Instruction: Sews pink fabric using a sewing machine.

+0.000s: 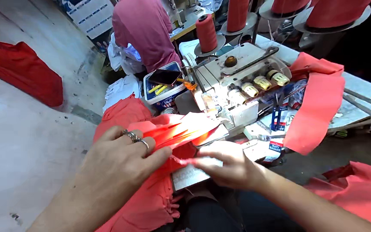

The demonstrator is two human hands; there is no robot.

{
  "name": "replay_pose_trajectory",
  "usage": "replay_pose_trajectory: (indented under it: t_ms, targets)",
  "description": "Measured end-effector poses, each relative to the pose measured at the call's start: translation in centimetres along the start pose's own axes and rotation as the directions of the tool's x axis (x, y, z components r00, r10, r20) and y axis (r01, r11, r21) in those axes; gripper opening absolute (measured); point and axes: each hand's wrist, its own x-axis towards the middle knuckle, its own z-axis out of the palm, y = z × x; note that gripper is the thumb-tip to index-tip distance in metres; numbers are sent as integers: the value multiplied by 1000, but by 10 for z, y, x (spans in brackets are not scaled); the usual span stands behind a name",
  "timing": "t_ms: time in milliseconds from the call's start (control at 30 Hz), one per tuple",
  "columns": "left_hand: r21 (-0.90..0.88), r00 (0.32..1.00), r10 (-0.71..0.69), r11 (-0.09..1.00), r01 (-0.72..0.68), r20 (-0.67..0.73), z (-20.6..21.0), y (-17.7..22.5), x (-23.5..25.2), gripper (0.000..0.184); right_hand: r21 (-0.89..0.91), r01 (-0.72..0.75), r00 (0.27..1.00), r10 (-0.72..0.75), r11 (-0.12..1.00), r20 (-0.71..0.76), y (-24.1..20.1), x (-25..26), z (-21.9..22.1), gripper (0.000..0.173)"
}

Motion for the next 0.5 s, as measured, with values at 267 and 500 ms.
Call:
replay_pose_trajectory:
  t_ms: [267, 500]
  targets:
    - [71, 1000, -8, 997, 7, 15, -3, 8, 3, 25, 123, -130, 990, 123, 984, 61, -3, 38, 17, 17]
    - [110, 999, -37, 993, 35, 17, 1, 12, -4, 31, 32, -251, 967, 249, 967, 51, 33, -7, 13, 20]
